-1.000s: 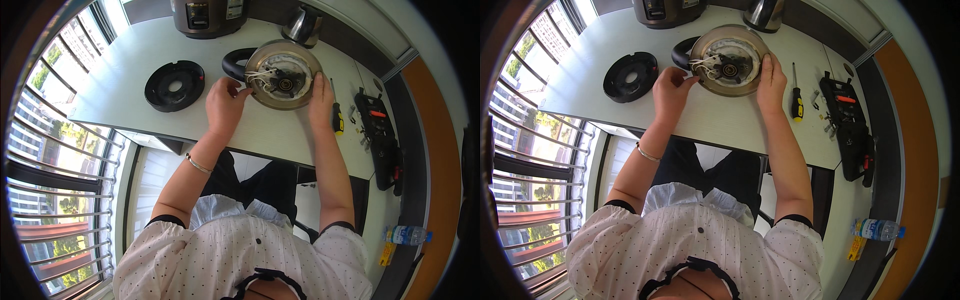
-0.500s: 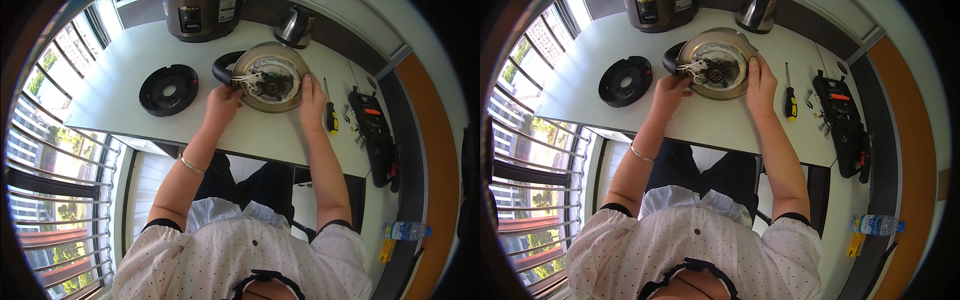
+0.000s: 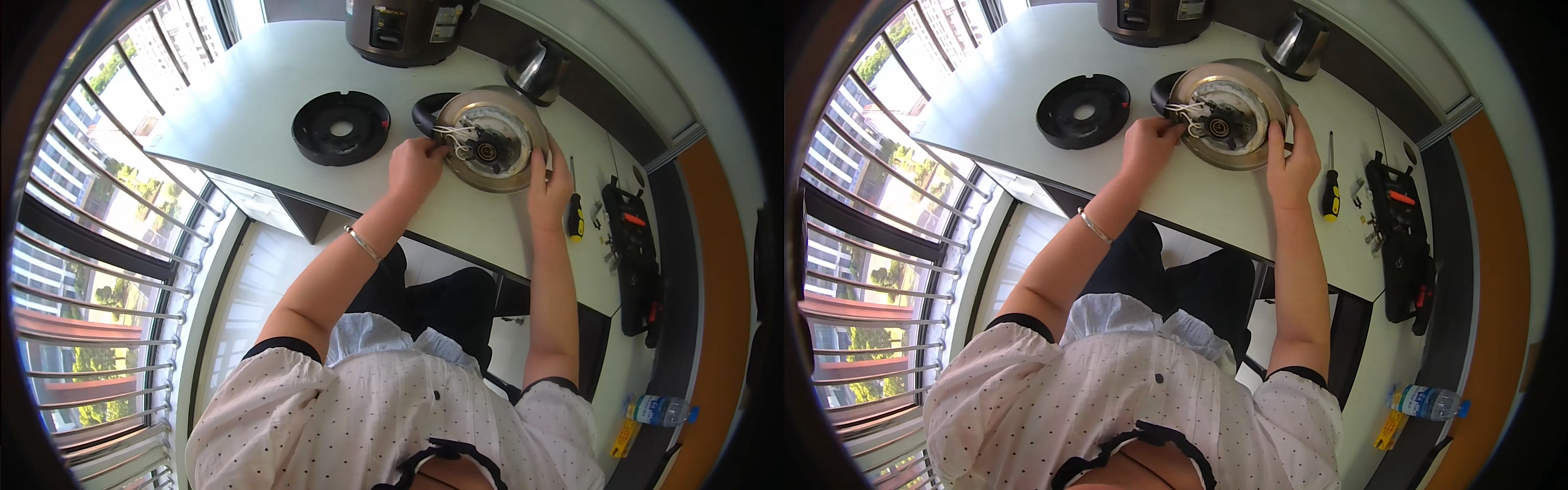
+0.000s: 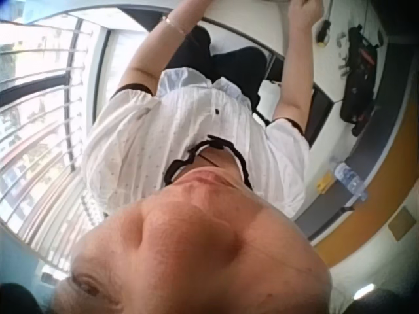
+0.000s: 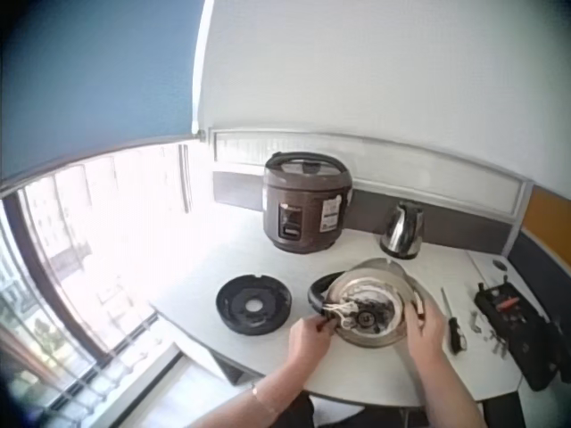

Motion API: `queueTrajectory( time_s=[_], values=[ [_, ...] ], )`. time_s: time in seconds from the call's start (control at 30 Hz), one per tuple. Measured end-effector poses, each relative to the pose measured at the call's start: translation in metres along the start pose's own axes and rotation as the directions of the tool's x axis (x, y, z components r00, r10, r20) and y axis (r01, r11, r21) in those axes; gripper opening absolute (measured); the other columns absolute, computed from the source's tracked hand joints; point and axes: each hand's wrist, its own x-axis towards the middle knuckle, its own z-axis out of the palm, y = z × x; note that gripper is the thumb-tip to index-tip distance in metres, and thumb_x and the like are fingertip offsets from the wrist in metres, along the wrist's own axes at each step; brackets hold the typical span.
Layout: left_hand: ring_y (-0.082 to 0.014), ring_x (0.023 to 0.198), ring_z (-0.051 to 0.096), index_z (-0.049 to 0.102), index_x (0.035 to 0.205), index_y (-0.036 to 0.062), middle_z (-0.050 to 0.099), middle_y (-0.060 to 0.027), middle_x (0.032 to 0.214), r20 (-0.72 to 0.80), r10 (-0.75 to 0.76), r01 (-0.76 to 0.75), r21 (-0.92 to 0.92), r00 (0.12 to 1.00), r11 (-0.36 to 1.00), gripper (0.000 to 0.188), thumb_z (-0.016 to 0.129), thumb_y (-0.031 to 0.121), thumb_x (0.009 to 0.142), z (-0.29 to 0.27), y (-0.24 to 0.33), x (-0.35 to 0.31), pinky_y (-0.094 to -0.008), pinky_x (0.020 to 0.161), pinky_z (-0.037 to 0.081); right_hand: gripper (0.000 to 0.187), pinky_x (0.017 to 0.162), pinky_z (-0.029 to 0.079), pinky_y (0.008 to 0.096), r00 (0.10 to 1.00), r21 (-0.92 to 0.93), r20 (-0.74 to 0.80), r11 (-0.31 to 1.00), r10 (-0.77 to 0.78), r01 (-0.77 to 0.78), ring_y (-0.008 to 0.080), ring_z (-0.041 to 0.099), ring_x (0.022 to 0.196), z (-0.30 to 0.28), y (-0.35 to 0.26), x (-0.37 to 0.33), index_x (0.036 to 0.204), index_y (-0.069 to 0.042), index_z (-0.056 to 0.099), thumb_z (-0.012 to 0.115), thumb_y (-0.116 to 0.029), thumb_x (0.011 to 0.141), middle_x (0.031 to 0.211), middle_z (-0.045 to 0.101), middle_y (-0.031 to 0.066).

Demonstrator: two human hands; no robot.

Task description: The person reassembles an electric kettle by hand, aligning the internal components and attaching the black base plate. They then use a screwdriver to fasten a screw into the center of the base.

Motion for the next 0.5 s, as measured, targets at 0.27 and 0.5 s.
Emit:
queueTrajectory(
  time_s=[0.27, 0.5],
  values=[
    [-0.0364, 0.068, 0.06, 0.069, 0.075, 0.0029, 0.063, -0.0173, 0.069, -0.065, 0.018, -0.022, -0.055, 0.998, 0.998, 0.02, 0.069, 0.022, 0.075, 0.004, -0.007, 0.005, -0.043, 0.063, 0.046, 0.04, 0.092, 0.046, 0.0345, 0.951, -0.121, -0.033, 0.946, -0.307, 0.301, 0.0306, 0.053, 0.117, 0.006, 0.006, -0.003, 0.123, -0.005, 0.054, 0.059, -0.019, 0.086, 0.122, 0.057, 0.0162],
    [-0.031, 0.064, 0.063, 0.071, 0.073, 0.0027, 0.064, -0.0156, 0.066, -0.013, -0.029, 0.028, -0.089, 0.999, 0.996, 0.019, 0.073, 0.021, 0.069, 0.0, -0.008, 0.004, -0.0391, 0.062, 0.048, 0.045, 0.091, 0.047, 0.0354, 0.949, -0.198, -0.028, 0.933, -0.313, 0.301, 0.0313, 0.055, 0.115, 0.007, 0.012, -0.008, 0.124, -0.006, 0.052, 0.062, -0.021, 0.083, 0.122, 0.057, 0.0169]
  ],
)
